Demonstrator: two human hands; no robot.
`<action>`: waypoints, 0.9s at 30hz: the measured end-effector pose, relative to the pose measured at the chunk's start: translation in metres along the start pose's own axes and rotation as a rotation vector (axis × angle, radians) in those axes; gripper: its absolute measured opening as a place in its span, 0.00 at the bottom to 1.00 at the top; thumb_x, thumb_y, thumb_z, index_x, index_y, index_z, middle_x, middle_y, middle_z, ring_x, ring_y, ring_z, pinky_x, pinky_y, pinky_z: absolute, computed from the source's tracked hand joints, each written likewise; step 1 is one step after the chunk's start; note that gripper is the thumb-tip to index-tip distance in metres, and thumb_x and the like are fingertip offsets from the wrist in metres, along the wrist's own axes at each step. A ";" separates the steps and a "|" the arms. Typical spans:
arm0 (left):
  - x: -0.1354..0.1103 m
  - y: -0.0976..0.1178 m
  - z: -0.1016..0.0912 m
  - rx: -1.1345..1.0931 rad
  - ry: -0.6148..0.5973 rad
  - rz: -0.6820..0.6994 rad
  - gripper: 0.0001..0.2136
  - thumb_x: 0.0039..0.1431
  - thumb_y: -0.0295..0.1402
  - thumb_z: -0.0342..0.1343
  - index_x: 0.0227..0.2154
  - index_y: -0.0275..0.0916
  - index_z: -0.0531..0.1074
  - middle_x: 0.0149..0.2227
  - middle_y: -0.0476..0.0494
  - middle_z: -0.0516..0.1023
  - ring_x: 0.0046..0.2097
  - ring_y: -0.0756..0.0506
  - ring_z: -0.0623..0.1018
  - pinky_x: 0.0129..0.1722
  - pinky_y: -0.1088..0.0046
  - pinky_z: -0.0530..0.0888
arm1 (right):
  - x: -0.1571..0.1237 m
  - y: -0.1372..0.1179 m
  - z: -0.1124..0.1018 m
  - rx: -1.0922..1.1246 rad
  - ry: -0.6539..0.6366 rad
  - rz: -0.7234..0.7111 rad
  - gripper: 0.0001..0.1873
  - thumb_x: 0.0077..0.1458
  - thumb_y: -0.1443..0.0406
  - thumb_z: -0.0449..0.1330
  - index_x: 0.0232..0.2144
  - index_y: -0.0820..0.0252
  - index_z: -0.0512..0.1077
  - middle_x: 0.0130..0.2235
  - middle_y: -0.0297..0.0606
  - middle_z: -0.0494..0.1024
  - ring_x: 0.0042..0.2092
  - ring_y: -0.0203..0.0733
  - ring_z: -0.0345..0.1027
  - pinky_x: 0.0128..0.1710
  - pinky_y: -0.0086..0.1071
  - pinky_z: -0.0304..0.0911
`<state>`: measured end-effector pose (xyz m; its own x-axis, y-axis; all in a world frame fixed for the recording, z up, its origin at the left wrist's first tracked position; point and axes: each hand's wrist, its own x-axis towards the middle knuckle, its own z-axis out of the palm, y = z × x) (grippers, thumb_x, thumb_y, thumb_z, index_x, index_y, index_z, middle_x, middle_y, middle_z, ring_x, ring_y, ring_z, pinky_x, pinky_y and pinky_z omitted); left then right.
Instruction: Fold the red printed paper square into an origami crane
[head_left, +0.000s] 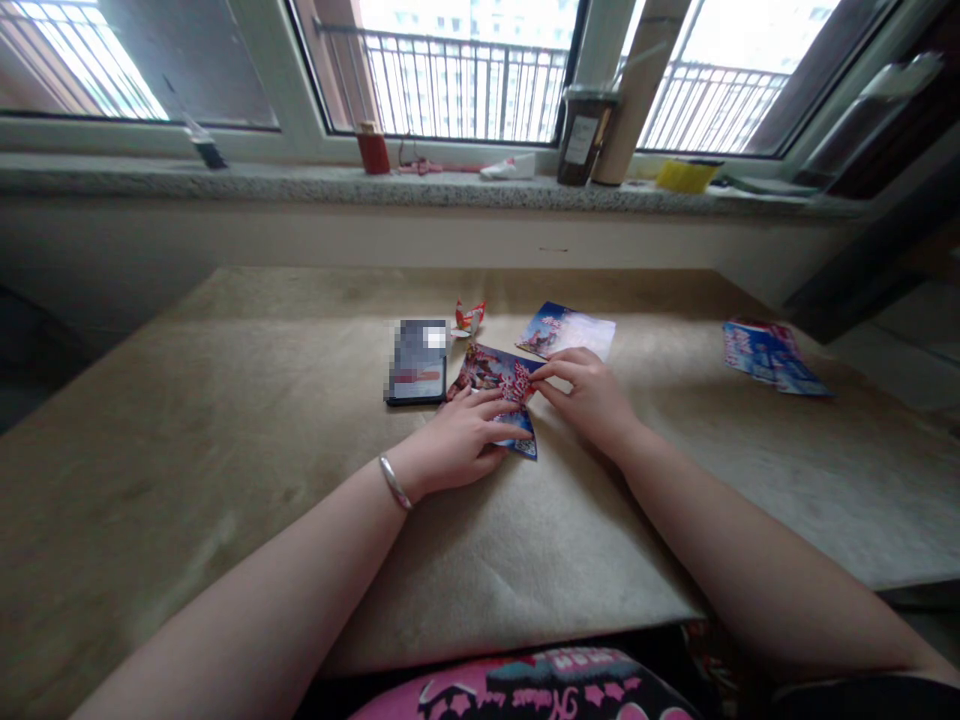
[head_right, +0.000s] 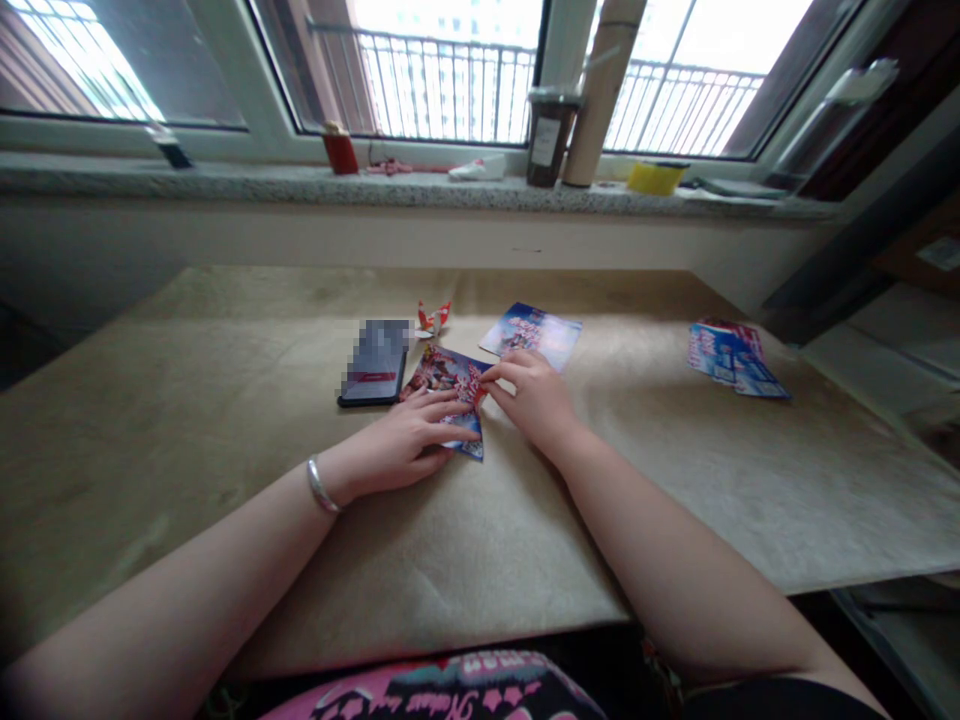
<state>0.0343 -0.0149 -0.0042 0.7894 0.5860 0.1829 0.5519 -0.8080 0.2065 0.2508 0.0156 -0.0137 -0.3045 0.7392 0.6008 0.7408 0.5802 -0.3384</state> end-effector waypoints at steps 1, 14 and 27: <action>0.000 0.000 0.000 0.010 0.001 0.002 0.16 0.57 0.31 0.51 0.48 0.51 0.71 0.57 0.47 0.66 0.59 0.39 0.61 0.58 0.50 0.56 | 0.000 -0.002 -0.001 0.000 -0.002 -0.005 0.06 0.53 0.63 0.59 0.30 0.55 0.77 0.35 0.39 0.76 0.41 0.43 0.68 0.44 0.39 0.64; 0.001 0.005 -0.002 0.063 -0.009 -0.039 0.16 0.58 0.33 0.50 0.50 0.50 0.68 0.55 0.47 0.68 0.59 0.36 0.60 0.59 0.44 0.51 | 0.001 -0.010 -0.003 0.246 -0.074 0.233 0.16 0.50 0.67 0.58 0.44 0.56 0.69 0.42 0.39 0.76 0.36 0.38 0.72 0.37 0.34 0.70; -0.001 0.003 0.001 0.092 0.030 -0.103 0.18 0.58 0.39 0.50 0.51 0.43 0.67 0.56 0.38 0.65 0.60 0.36 0.60 0.58 0.53 0.58 | 0.001 -0.019 -0.008 0.327 -0.142 0.333 0.07 0.46 0.68 0.56 0.32 0.58 0.65 0.29 0.32 0.74 0.28 0.35 0.71 0.29 0.28 0.65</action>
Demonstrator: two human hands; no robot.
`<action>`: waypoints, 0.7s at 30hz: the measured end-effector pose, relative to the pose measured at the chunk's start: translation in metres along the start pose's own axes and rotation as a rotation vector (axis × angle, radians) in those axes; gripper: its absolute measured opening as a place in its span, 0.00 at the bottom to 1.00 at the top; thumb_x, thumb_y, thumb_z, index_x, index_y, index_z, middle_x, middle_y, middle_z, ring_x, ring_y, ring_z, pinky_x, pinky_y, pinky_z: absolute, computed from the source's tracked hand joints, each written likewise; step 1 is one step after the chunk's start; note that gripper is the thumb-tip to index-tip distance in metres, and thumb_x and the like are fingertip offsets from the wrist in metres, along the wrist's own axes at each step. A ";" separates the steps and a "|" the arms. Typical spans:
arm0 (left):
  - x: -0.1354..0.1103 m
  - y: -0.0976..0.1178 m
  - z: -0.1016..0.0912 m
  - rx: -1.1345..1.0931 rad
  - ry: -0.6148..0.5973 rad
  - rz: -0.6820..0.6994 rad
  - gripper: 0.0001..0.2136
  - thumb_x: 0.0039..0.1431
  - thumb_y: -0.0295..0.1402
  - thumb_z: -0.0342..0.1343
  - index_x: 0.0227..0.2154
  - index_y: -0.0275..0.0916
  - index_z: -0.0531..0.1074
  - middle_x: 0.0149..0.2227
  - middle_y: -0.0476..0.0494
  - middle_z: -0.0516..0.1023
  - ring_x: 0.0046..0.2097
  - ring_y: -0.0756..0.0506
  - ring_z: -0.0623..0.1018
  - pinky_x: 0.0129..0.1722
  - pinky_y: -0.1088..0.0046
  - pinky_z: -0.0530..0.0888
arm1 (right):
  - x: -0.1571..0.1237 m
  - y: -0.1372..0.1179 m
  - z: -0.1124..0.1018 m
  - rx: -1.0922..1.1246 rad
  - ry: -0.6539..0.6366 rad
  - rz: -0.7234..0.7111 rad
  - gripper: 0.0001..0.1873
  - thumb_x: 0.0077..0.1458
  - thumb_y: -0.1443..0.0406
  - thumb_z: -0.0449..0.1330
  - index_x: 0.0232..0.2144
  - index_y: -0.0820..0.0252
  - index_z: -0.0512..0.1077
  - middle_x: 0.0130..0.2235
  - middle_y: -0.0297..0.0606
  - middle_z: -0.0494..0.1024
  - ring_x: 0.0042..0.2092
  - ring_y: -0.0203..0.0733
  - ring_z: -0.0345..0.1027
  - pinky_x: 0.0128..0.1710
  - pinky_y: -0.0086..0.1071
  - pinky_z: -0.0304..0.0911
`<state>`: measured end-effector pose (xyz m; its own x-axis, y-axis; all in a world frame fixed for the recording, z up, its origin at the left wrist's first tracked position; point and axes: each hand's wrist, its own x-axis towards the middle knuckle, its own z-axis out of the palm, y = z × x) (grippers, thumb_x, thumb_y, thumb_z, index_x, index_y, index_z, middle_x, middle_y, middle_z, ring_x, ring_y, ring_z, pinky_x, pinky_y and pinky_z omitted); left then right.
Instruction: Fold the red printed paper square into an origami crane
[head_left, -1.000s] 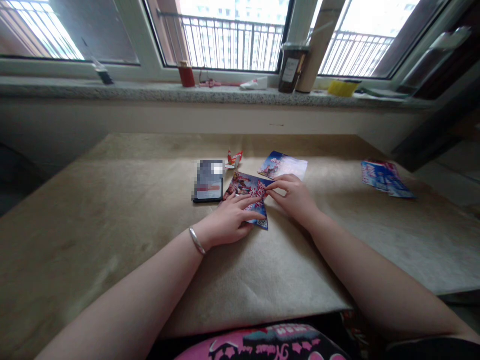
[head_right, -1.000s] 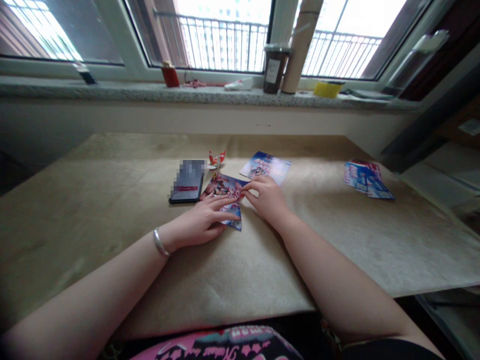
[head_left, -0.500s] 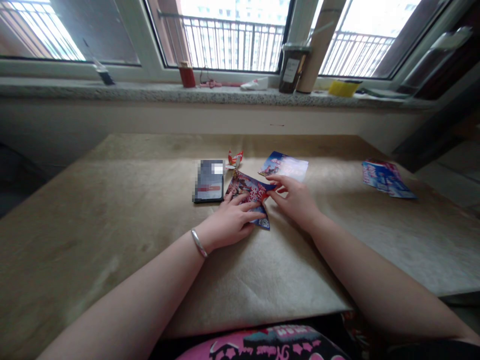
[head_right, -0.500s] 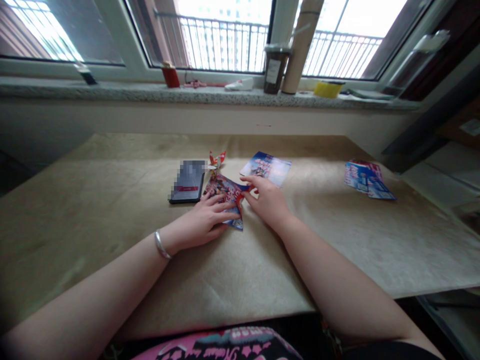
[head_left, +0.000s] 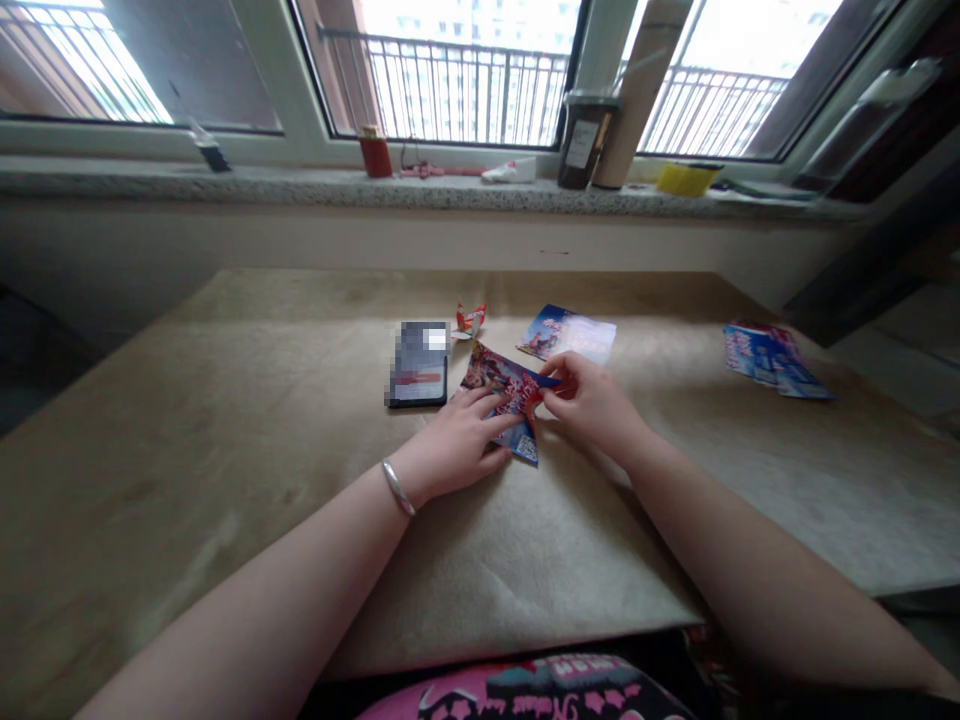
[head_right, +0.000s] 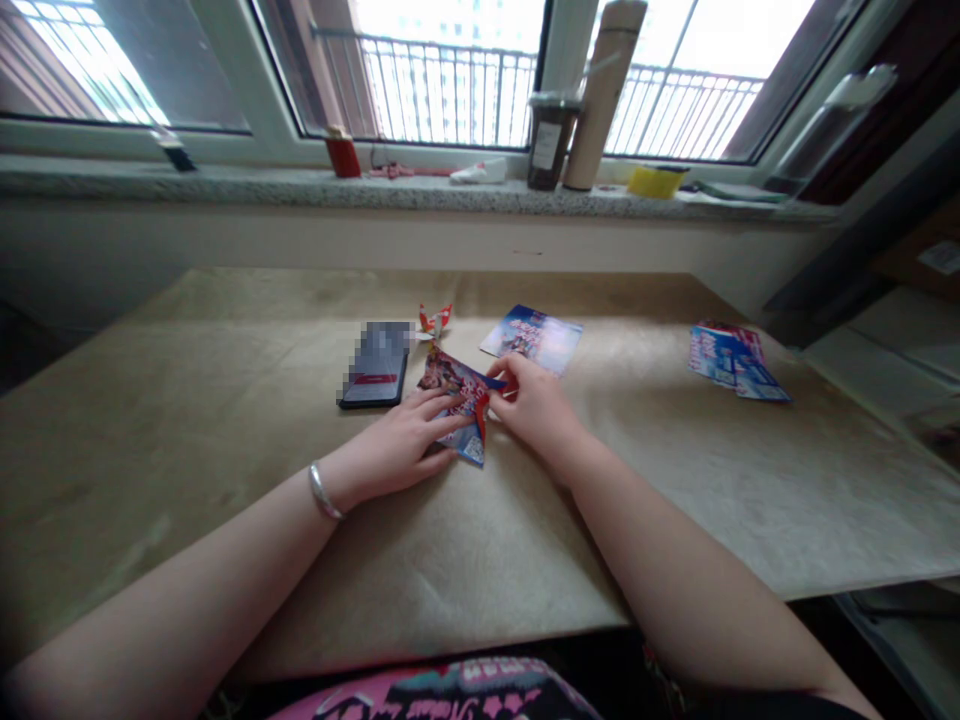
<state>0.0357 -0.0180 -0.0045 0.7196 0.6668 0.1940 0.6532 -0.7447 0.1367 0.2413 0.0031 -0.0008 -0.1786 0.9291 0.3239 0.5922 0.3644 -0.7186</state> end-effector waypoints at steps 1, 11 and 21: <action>0.000 0.000 0.000 -0.001 0.001 -0.003 0.18 0.58 0.39 0.50 0.51 0.43 0.67 0.56 0.39 0.65 0.59 0.37 0.60 0.59 0.53 0.58 | 0.000 -0.001 0.000 -0.011 0.001 -0.001 0.06 0.46 0.68 0.56 0.32 0.58 0.65 0.28 0.32 0.74 0.28 0.35 0.70 0.28 0.28 0.65; 0.000 0.001 0.003 -0.014 -0.018 -0.048 0.22 0.59 0.41 0.48 0.54 0.38 0.62 0.56 0.38 0.65 0.60 0.38 0.60 0.61 0.55 0.55 | -0.001 0.002 0.000 -0.025 -0.053 0.013 0.08 0.45 0.68 0.57 0.32 0.58 0.65 0.30 0.33 0.74 0.28 0.34 0.69 0.28 0.28 0.65; -0.002 -0.003 0.011 -0.298 0.164 -0.096 0.34 0.53 0.36 0.56 0.59 0.39 0.45 0.57 0.31 0.61 0.57 0.36 0.64 0.56 0.51 0.63 | -0.004 -0.002 -0.002 -0.094 -0.124 -0.021 0.12 0.43 0.71 0.58 0.34 0.57 0.67 0.31 0.34 0.73 0.30 0.35 0.68 0.29 0.29 0.64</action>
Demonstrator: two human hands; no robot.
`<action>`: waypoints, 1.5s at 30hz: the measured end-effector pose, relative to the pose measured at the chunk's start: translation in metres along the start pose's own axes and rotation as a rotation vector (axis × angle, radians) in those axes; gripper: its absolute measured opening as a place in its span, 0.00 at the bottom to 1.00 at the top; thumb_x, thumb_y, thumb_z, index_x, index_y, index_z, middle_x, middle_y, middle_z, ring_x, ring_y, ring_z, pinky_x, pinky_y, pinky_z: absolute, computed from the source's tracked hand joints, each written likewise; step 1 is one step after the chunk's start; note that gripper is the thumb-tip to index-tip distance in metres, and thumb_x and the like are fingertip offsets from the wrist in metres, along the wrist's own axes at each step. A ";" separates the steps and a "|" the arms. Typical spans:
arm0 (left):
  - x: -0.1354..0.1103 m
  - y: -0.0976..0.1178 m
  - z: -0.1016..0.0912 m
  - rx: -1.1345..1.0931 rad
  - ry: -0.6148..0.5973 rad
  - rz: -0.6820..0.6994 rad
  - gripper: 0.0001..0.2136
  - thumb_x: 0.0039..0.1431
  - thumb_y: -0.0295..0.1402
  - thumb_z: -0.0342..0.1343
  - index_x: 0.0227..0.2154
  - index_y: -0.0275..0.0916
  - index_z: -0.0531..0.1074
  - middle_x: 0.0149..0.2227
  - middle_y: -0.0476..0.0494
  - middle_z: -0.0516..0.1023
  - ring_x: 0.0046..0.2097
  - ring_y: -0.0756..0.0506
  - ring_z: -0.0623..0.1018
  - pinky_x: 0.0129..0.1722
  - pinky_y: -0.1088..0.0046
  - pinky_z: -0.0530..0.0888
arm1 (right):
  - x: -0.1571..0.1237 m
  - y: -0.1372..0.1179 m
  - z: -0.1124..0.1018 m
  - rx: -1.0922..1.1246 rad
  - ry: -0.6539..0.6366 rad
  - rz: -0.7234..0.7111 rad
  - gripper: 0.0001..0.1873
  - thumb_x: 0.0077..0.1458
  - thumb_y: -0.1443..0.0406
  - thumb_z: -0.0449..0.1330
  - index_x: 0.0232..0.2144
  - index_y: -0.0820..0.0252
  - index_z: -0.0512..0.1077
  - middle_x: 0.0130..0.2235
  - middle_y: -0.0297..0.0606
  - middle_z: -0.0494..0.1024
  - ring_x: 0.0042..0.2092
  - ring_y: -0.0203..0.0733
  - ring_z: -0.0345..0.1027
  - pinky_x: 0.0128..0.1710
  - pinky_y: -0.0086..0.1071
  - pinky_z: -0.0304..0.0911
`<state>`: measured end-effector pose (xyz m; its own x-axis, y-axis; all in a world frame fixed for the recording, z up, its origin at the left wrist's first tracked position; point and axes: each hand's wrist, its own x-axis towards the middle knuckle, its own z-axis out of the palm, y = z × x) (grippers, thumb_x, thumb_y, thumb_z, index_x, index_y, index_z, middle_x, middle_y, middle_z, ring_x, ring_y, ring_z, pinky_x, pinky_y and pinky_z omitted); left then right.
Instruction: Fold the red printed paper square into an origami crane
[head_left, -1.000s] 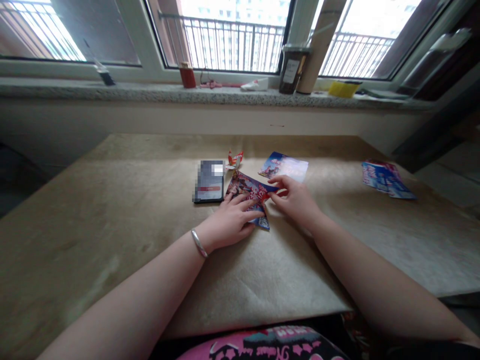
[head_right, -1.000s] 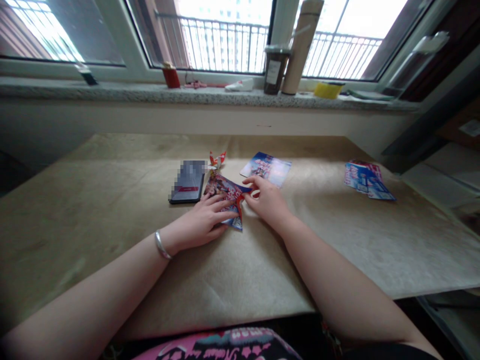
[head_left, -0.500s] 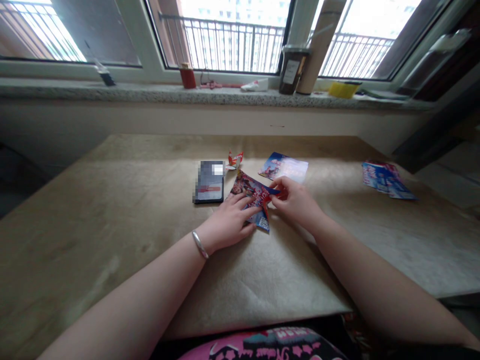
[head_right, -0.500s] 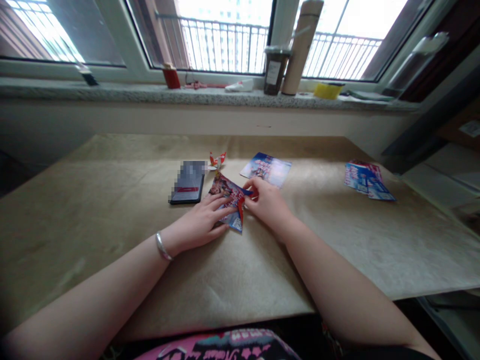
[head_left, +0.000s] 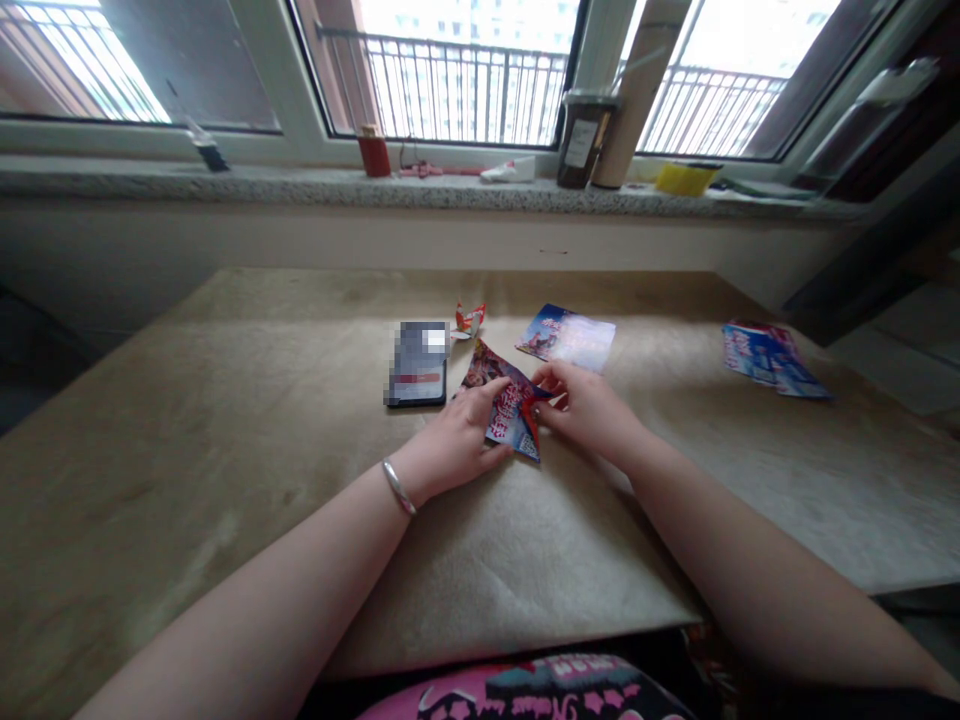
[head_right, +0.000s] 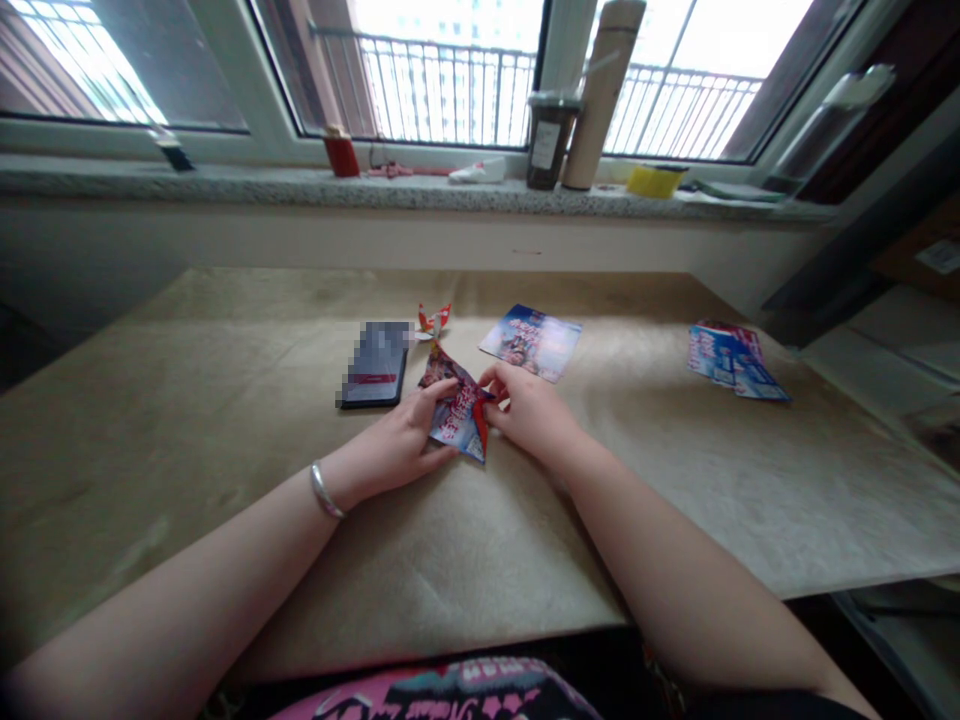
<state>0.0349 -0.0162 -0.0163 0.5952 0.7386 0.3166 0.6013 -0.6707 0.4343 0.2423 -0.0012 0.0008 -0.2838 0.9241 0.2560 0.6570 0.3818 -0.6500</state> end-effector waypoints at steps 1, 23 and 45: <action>0.000 0.000 0.000 -0.007 0.007 0.009 0.35 0.52 0.35 0.57 0.59 0.40 0.45 0.57 0.31 0.59 0.59 0.36 0.63 0.57 0.50 0.62 | 0.001 0.001 0.000 0.015 -0.010 0.011 0.11 0.43 0.71 0.58 0.34 0.58 0.67 0.32 0.34 0.73 0.30 0.35 0.68 0.29 0.28 0.64; 0.005 0.002 -0.003 0.108 0.172 0.152 0.47 0.46 0.37 0.63 0.62 0.39 0.38 0.62 0.30 0.48 0.64 0.34 0.50 0.62 0.52 0.55 | -0.002 -0.008 -0.001 -0.011 0.054 -0.070 0.12 0.48 0.70 0.56 0.38 0.59 0.70 0.34 0.39 0.76 0.30 0.36 0.70 0.30 0.30 0.67; 0.004 0.010 -0.010 0.229 0.227 0.139 0.40 0.50 0.31 0.55 0.62 0.37 0.38 0.61 0.34 0.56 0.64 0.38 0.53 0.63 0.53 0.50 | -0.001 -0.010 -0.002 0.115 0.024 -0.117 0.06 0.49 0.69 0.56 0.33 0.59 0.70 0.29 0.34 0.75 0.29 0.34 0.68 0.27 0.27 0.65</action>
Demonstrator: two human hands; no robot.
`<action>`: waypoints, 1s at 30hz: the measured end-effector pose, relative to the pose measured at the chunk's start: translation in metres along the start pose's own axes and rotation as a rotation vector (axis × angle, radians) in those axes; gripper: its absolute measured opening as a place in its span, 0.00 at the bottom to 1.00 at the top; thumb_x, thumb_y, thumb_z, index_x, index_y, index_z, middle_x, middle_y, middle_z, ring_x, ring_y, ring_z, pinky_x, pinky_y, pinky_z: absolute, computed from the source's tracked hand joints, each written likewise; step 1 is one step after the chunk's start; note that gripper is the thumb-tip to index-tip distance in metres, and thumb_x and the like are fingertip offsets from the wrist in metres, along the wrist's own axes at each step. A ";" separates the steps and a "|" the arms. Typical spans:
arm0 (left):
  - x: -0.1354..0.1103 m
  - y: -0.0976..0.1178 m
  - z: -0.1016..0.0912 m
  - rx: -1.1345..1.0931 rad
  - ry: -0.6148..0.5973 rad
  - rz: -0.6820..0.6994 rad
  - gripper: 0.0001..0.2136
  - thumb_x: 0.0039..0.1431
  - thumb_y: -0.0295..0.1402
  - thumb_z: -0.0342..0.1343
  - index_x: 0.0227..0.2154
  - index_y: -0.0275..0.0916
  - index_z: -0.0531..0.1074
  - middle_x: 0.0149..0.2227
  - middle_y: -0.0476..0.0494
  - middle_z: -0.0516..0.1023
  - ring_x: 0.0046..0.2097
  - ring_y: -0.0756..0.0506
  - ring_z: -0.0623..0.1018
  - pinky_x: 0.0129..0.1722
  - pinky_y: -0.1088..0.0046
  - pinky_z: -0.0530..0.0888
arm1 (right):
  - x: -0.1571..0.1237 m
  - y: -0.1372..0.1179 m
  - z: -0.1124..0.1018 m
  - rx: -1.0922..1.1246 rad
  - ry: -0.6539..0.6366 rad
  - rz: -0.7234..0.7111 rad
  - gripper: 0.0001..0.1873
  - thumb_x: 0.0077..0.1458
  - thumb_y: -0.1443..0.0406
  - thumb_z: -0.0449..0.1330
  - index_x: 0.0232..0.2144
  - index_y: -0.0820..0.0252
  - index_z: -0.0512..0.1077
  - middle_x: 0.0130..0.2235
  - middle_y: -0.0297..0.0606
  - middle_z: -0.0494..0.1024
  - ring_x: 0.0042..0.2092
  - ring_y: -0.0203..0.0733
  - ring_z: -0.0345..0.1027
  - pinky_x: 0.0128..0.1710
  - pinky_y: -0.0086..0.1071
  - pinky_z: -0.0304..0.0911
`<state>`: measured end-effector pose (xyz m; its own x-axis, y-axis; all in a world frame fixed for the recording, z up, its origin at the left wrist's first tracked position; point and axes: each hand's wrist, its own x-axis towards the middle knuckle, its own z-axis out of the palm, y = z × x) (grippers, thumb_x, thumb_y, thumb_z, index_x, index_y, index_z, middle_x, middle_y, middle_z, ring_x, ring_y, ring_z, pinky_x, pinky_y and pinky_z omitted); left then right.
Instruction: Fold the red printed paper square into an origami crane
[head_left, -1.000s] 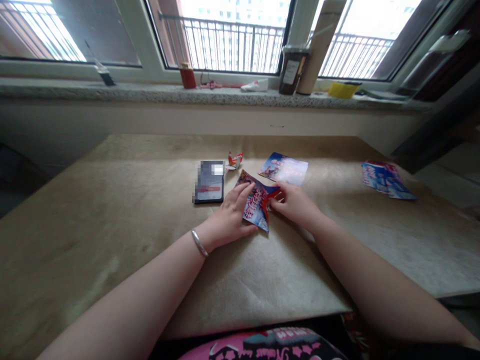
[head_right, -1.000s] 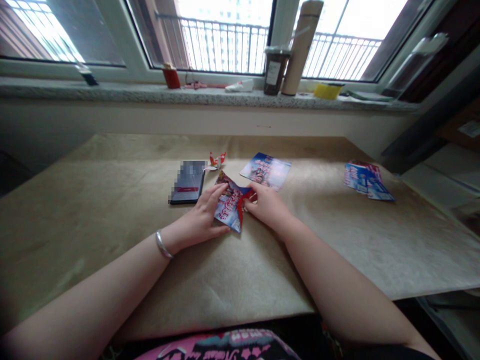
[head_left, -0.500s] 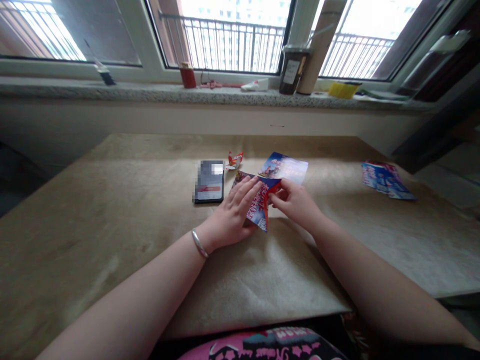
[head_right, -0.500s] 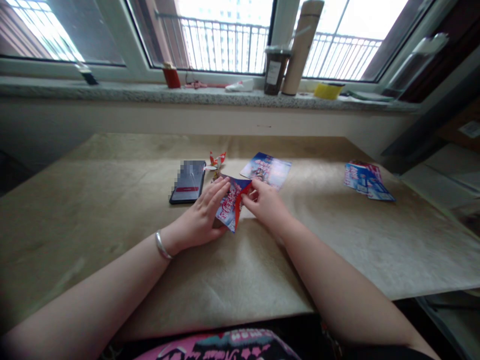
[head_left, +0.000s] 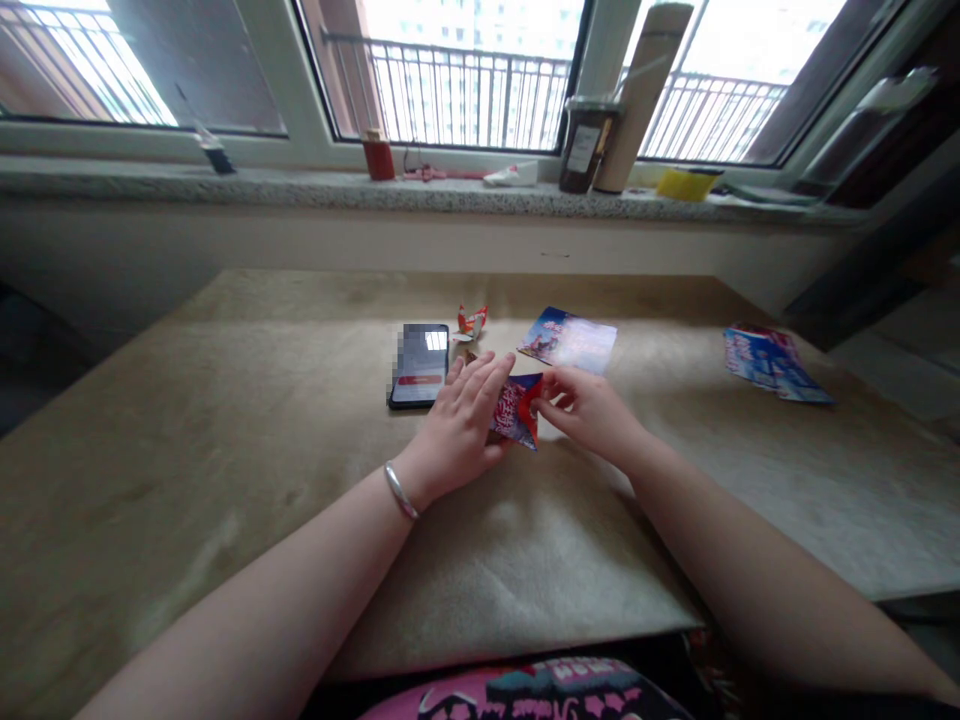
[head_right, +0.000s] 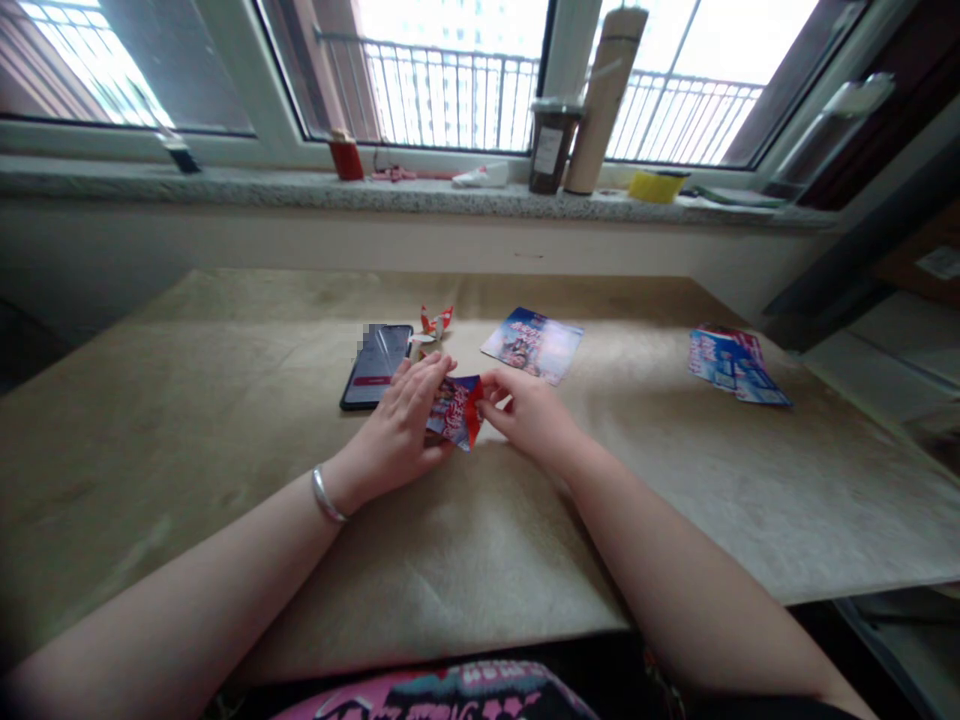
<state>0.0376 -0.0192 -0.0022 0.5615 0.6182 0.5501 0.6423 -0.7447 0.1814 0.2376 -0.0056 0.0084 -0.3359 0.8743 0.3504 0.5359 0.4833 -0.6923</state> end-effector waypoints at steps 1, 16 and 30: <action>0.000 0.000 -0.001 0.004 0.011 -0.009 0.40 0.51 0.32 0.56 0.62 0.37 0.39 0.60 0.34 0.57 0.63 0.38 0.54 0.63 0.54 0.50 | 0.000 0.000 0.000 0.015 0.001 0.009 0.07 0.49 0.68 0.56 0.34 0.59 0.70 0.29 0.34 0.75 0.29 0.34 0.68 0.27 0.27 0.65; 0.002 -0.001 -0.002 -0.025 0.104 -0.142 0.29 0.53 0.29 0.54 0.58 0.41 0.52 0.47 0.43 0.71 0.50 0.44 0.70 0.61 0.55 0.54 | -0.004 -0.006 -0.001 0.103 0.034 -0.040 0.07 0.51 0.67 0.56 0.33 0.59 0.73 0.33 0.36 0.77 0.32 0.35 0.70 0.31 0.28 0.67; 0.006 -0.001 -0.004 -0.298 0.275 -0.173 0.17 0.55 0.24 0.54 0.48 0.39 0.66 0.40 0.44 0.73 0.42 0.47 0.73 0.44 0.69 0.71 | -0.005 -0.005 0.001 0.201 -0.014 -0.177 0.13 0.48 0.67 0.61 0.39 0.56 0.69 0.39 0.38 0.71 0.36 0.35 0.69 0.34 0.30 0.72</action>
<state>0.0378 -0.0156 0.0045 0.2729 0.6803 0.6802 0.5138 -0.7008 0.4948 0.2357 -0.0123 0.0099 -0.4219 0.7757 0.4695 0.3035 0.6087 -0.7330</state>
